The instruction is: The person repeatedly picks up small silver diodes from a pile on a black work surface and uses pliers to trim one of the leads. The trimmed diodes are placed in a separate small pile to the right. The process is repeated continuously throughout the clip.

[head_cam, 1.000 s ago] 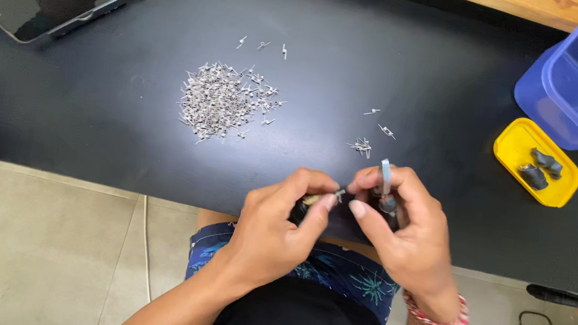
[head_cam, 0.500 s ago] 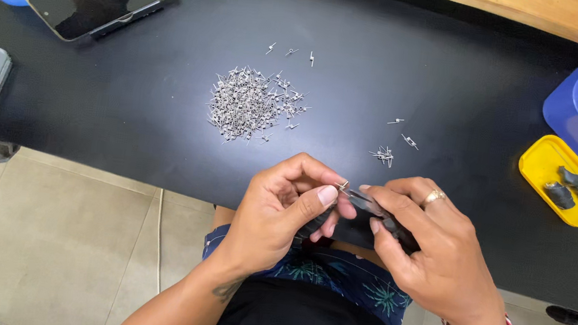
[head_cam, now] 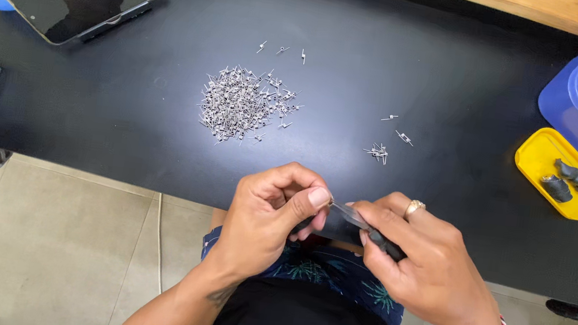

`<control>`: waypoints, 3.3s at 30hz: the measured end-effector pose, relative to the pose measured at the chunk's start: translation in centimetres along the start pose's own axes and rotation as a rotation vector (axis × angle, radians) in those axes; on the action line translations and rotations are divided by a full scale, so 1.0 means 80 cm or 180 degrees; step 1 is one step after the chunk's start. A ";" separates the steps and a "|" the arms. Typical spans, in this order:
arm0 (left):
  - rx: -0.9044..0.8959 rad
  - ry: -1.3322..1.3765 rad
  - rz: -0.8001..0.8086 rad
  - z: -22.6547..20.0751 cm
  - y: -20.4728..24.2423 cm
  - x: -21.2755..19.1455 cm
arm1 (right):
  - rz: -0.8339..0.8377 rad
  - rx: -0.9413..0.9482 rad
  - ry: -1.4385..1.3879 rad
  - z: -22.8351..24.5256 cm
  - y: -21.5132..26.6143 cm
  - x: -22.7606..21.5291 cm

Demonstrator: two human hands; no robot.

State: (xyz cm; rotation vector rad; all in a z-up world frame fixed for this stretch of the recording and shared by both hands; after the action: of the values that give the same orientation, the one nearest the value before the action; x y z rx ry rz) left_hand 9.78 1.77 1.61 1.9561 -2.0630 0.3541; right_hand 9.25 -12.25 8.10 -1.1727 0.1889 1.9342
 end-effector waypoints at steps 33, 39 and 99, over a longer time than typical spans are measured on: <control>0.0536 -0.0134 -0.0083 -0.010 0.018 -0.001 | -0.0327 -0.0246 0.0485 0.012 0.005 -0.019; 0.0888 -0.0696 -0.0057 -0.023 0.024 0.002 | -0.0211 -0.0360 0.0566 0.021 0.001 -0.016; 0.0991 -0.1945 0.0014 -0.014 -0.018 0.047 | -0.1019 0.0775 -0.2287 -0.097 0.002 -0.011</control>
State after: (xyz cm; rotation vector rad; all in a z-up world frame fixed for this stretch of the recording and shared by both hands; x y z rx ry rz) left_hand 11.04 -1.38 3.97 2.4822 -2.4921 0.0782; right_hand 14.42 -16.83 4.46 -0.2823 -0.1394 1.8557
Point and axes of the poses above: each hand's wrist, its own y-axis away from the middle knuckle, its own x-axis out of the palm, z = x × y, the point moved 10 cm from there along -y, towards the middle knuckle, and after that the axes turned 1 degree about x, right-handed, at the moved point
